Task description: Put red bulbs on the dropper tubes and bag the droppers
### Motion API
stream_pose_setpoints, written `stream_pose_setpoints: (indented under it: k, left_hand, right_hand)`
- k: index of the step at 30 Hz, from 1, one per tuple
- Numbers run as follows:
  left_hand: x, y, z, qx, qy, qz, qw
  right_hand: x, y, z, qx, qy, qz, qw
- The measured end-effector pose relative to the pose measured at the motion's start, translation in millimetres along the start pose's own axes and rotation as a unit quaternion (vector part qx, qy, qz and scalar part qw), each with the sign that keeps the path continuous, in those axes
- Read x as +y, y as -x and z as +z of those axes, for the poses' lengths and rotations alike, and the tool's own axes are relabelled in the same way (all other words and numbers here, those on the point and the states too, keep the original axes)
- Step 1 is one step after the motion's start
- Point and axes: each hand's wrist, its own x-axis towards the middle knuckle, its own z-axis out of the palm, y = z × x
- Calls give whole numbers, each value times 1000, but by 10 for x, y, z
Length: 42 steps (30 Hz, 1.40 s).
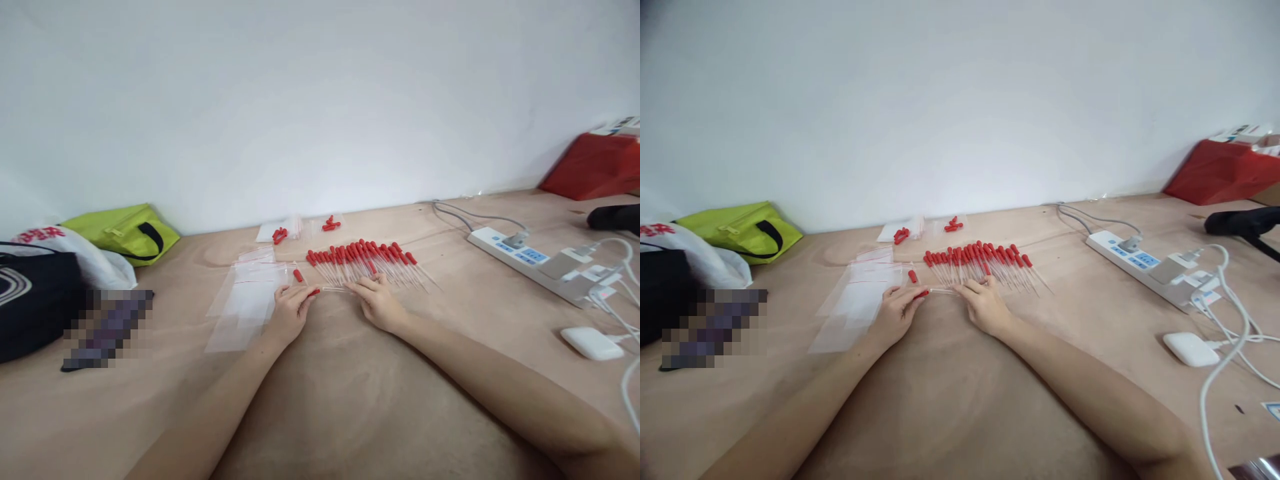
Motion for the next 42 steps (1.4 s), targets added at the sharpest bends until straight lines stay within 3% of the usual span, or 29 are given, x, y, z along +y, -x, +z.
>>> stream_pose_setpoints:
  k: [9, 16, 28, 42]
  left_hand:
    - [23, 19, -6, -4, 33, 6, 999]
    - [108, 17, -43, -12, 81, 81, 993]
    - [97, 4, -48, -13, 41, 116, 992]
    - [201, 9, -60, -1, 5, 140, 990]
  right_hand:
    - [-35, -33, 0, -26, -39, -9, 999]
    - [10, -89, -100, -41, -107, -14, 993]
    - [-87, -64, -102, -27, 23, -29, 999]
    - [-147, -52, -42, -12, -8, -70, 997]
